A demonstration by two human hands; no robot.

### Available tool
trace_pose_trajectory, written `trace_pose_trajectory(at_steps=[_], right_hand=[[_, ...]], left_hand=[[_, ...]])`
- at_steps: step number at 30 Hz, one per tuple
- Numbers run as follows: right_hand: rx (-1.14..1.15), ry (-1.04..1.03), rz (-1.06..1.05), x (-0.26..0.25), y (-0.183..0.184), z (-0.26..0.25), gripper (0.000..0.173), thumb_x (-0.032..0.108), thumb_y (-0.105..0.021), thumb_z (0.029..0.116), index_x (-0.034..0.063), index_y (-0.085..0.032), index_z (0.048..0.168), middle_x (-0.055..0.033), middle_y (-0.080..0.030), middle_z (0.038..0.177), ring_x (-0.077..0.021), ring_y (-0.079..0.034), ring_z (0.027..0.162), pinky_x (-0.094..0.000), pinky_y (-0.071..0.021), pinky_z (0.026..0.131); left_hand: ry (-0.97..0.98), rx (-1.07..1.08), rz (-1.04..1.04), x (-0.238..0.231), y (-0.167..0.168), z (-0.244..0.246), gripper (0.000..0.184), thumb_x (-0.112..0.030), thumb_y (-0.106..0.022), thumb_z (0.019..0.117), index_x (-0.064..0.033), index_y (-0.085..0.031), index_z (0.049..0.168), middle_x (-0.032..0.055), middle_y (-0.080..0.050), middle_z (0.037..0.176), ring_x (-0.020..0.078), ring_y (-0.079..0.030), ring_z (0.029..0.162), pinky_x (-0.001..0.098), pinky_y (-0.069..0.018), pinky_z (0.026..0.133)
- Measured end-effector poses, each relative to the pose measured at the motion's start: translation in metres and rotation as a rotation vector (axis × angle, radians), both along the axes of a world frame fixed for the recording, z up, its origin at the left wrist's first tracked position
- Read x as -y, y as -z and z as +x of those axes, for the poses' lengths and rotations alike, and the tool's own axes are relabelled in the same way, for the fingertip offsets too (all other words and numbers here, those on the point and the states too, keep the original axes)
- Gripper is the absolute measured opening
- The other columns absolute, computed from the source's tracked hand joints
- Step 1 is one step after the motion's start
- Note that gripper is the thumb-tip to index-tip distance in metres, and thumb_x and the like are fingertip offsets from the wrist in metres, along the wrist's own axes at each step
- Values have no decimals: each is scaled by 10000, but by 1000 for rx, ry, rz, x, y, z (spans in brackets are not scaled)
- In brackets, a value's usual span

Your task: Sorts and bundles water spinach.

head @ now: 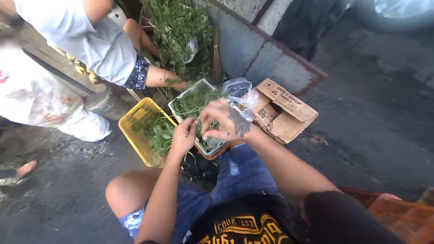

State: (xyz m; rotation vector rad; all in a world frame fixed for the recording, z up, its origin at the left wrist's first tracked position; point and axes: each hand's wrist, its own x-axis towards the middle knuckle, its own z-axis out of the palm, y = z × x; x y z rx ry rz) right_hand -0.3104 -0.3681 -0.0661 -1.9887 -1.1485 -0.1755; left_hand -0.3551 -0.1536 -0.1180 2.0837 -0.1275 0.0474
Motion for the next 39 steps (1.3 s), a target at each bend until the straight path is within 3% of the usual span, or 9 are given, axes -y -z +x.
trace_pose_trajectory(at_steps=[8,10,13,17,24,27,31,34,39], right_hand=[[-1164,-531,1298,-19,79,-28,187,379,-675,978,368,-695,1165,21,-695,1251,-155,-685,987,-357,-573,854],[-1073,-474,1197,-22,54,-13,302,380,-658,985,429,-605,1278,-10,-584,1475,-178,-676,1062,-340,-558,864],[-666,-227,774,-14,-3,9,497,121,-710,902,189,-424,1303,-106,-731,1202,-196,-728,918,-338,-599,769],[157,91,37,-14,-26,-1,188,279,-766,855,208,-762,1029,94,-724,858,-120,-647,854,-453,-496,884],[-1172,-411,1199,-24,63,-18,154,302,-688,978,338,-664,1126,31,-710,1052,-117,-651,862,-329,-543,794],[-1108,-353,1179,-29,36,-12,379,336,-658,995,377,-559,1359,-41,-688,1290,-167,-682,979,-345,-557,869],[-360,107,602,-16,-7,0,669,111,-854,777,112,-512,1352,-13,-764,957,-157,-721,893,-355,-615,841],[153,210,248,-9,-4,-1,330,358,-786,871,221,-746,1168,125,-760,899,-101,-616,878,-443,-446,916],[-913,-287,1124,-28,47,-28,67,195,-668,994,204,-691,1056,9,-688,857,-100,-643,776,-293,-548,770]], left_hand=[[196,-225,-1295,3,-5,-10,200,-293,-517,1072,-175,-619,1197,12,-595,781,152,-605,693,366,-566,714],[190,-106,-1099,8,-6,-11,228,-264,-512,1073,-135,-655,1194,33,-627,816,137,-611,714,334,-557,716],[107,169,-477,5,-9,-8,245,-151,-519,1067,-35,-706,1177,43,-694,848,112,-640,732,288,-565,699],[-4,351,-3,-7,-12,-2,235,-177,-558,1046,-98,-721,1196,11,-740,949,92,-691,778,333,-617,714],[150,-18,-982,6,-2,-8,195,-167,-535,1056,-101,-661,1190,17,-627,806,113,-595,721,309,-533,712],[165,209,-716,11,4,-7,217,-175,-575,1053,-54,-696,1185,36,-691,875,98,-636,766,284,-555,718],[9,542,80,-4,-8,-2,247,-211,-576,1050,-108,-735,1208,27,-721,950,99,-676,816,318,-605,751],[-104,598,442,-13,-16,-3,278,-288,-547,1053,-213,-735,1243,21,-725,942,165,-687,849,411,-571,744],[-34,240,-339,0,-15,-10,243,-141,-540,1056,-43,-697,1212,41,-694,882,111,-641,750,296,-566,705]])
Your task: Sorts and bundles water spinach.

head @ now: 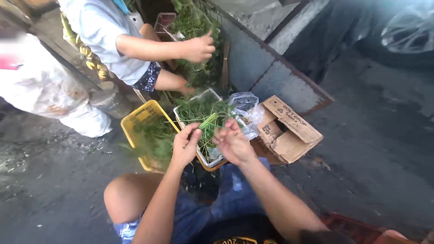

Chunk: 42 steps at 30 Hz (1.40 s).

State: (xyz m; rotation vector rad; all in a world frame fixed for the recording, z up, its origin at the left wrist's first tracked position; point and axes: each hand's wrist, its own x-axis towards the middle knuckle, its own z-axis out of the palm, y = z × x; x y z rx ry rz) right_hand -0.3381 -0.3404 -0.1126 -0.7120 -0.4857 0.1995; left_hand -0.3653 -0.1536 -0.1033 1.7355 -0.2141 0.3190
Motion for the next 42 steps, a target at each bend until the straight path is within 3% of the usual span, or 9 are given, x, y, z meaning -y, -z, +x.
trace_pose_trajectory(at_steps=[5,12,20,23,25,28,32,37,42], right_hand=[[-324,-141,376,-12,-18,2,281,345,-590,1030,353,-646,1305,-12,-689,1291,-143,-688,907,-321,-578,805],[47,165,-272,17,-57,19,635,20,-767,852,155,-472,1397,-144,-752,962,-217,-747,851,-354,-626,804],[269,523,-375,31,-74,18,345,27,-739,870,135,-600,1166,3,-613,992,-112,-623,839,-300,-583,749],[489,720,-762,35,-73,17,268,125,-651,954,50,-634,1212,-64,-652,1118,-158,-642,971,-334,-575,832],[747,735,-1269,36,-68,13,379,277,-561,1017,71,-642,1326,-91,-651,1319,-229,-598,1238,-449,-487,1069],[1003,569,-1622,29,-42,8,352,410,-484,1069,187,-731,1185,1,-748,1073,-198,-690,1102,-629,-338,1172],[932,480,-1560,38,-30,10,305,343,-504,1070,160,-748,1075,11,-758,990,-161,-717,985,-541,-464,1060],[841,371,-1506,43,-27,9,329,424,-559,1041,148,-679,1174,-6,-730,1009,-175,-698,971,-496,-526,974],[732,331,-1263,56,-16,15,274,327,-573,1039,98,-694,1126,-40,-736,1022,-138,-712,956,-390,-600,893]], left_hand=[[159,-2,-378,18,22,-1,218,-117,-552,1050,-39,-677,1210,27,-686,924,86,-623,789,275,-543,738],[-201,418,623,-7,1,3,266,-248,-540,1063,-220,-718,1258,11,-703,1000,151,-656,922,400,-540,830],[-259,438,971,-11,-8,-6,280,-231,-540,1045,-250,-713,1264,25,-713,994,214,-661,940,433,-500,819],[-230,422,942,-11,-9,-5,284,-255,-536,1059,-221,-702,1287,32,-713,987,208,-668,934,418,-520,803],[-204,415,923,-9,-10,-4,286,-272,-530,1066,-201,-706,1279,36,-715,971,207,-676,925,413,-536,813],[-123,381,953,-6,-11,-3,314,-326,-513,1072,-178,-694,1281,43,-728,968,216,-697,915,434,-555,819],[25,271,959,1,-13,-4,341,-391,-512,1069,-203,-676,1302,35,-724,1031,211,-697,963,445,-559,834],[109,147,894,13,-13,-4,284,-288,-504,1077,-125,-718,1170,43,-729,1021,196,-715,944,442,-600,836],[144,120,769,22,-16,-5,327,-283,-498,1070,-156,-681,1310,20,-734,1197,148,-709,1082,422,-592,955]])
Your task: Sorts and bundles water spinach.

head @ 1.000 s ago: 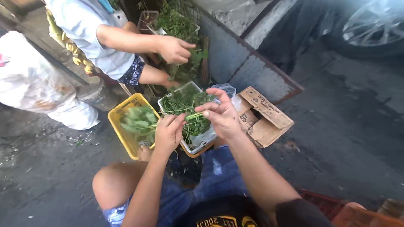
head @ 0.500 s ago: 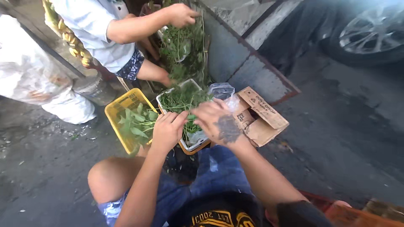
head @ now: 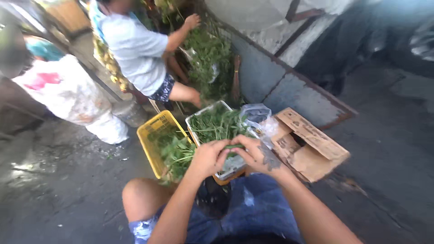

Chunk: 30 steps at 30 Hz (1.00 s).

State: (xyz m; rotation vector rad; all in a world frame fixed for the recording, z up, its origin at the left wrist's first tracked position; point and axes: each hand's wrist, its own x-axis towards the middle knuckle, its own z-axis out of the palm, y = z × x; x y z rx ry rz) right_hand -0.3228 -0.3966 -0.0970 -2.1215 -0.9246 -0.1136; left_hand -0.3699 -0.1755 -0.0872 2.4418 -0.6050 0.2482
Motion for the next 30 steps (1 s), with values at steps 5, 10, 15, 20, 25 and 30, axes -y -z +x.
trace_pose_trajectory(at_steps=[5,10,15,20,25,30], right_hand=[[-97,11,105,16,-7,-5,223,236,-534,1036,76,-652,1136,-33,-717,1013,-97,-699,918,-325,-604,832],[159,50,77,19,3,-8,306,416,-604,1006,157,-722,1117,-7,-739,1061,-160,-690,1008,-460,-545,936],[66,22,180,46,-3,-6,206,280,-668,960,108,-738,1049,-10,-744,975,-92,-700,905,-338,-598,863],[207,73,16,47,-16,-11,313,426,-624,986,181,-742,1141,10,-753,1087,-163,-696,1049,-502,-519,981],[256,74,85,61,-20,-12,161,311,-706,900,198,-778,989,78,-749,937,-90,-692,925,-458,-535,941],[240,120,47,62,-21,-18,265,346,-734,879,188,-747,1092,69,-743,1026,-104,-681,998,-471,-521,966]], left_hand=[[67,-6,-71,3,-7,1,298,-241,-512,1069,-150,-715,1267,36,-745,1097,147,-713,993,404,-597,906],[61,-32,-51,14,-13,-1,279,-249,-523,1059,-106,-712,1207,47,-748,1113,147,-719,1010,402,-592,925],[74,-40,-52,17,-19,-5,292,-286,-536,1062,-112,-730,1194,37,-754,1094,126,-720,997,383,-597,917],[97,-20,7,31,-30,-1,288,-274,-535,1059,-111,-733,1191,41,-756,1093,139,-723,993,401,-599,912],[141,32,24,38,-32,3,234,-265,-577,1048,-148,-740,1167,-16,-749,1044,77,-714,916,357,-623,837],[131,55,19,41,-32,5,238,-269,-579,1044,-150,-740,1173,-17,-749,1052,72,-715,927,350,-623,834]])
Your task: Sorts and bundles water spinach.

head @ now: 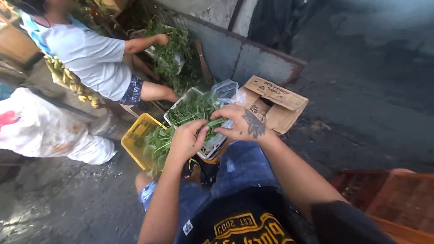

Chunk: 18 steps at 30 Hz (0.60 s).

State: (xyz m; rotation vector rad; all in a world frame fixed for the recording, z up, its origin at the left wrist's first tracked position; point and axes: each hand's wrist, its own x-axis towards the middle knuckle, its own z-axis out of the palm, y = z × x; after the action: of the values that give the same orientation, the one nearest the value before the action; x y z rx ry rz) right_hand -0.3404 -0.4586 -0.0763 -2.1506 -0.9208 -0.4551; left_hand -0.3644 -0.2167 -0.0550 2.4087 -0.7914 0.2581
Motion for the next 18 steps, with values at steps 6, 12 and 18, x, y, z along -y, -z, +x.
trace_pose_trajectory(at_steps=[6,12,18], right_hand=[[-16,13,67,7,-8,3,131,318,-750,890,197,-777,931,105,-729,860,-44,-665,869,-404,-515,961],[-28,58,92,13,-10,5,162,320,-784,878,163,-794,919,90,-743,845,-28,-682,845,-390,-528,978],[-204,14,76,-3,22,9,213,355,-752,919,151,-785,972,53,-750,903,-55,-682,885,-370,-547,928]], left_hand=[[40,-47,-14,7,1,6,393,-451,-534,1055,-288,-633,1399,-26,-740,1093,87,-699,856,390,-617,767],[26,50,-38,13,13,17,325,-388,-503,1071,-249,-743,1239,-21,-720,891,111,-686,782,379,-587,690],[3,-100,-154,-7,43,8,268,-285,-554,1039,-120,-741,1138,23,-709,1093,105,-684,977,333,-604,853]])
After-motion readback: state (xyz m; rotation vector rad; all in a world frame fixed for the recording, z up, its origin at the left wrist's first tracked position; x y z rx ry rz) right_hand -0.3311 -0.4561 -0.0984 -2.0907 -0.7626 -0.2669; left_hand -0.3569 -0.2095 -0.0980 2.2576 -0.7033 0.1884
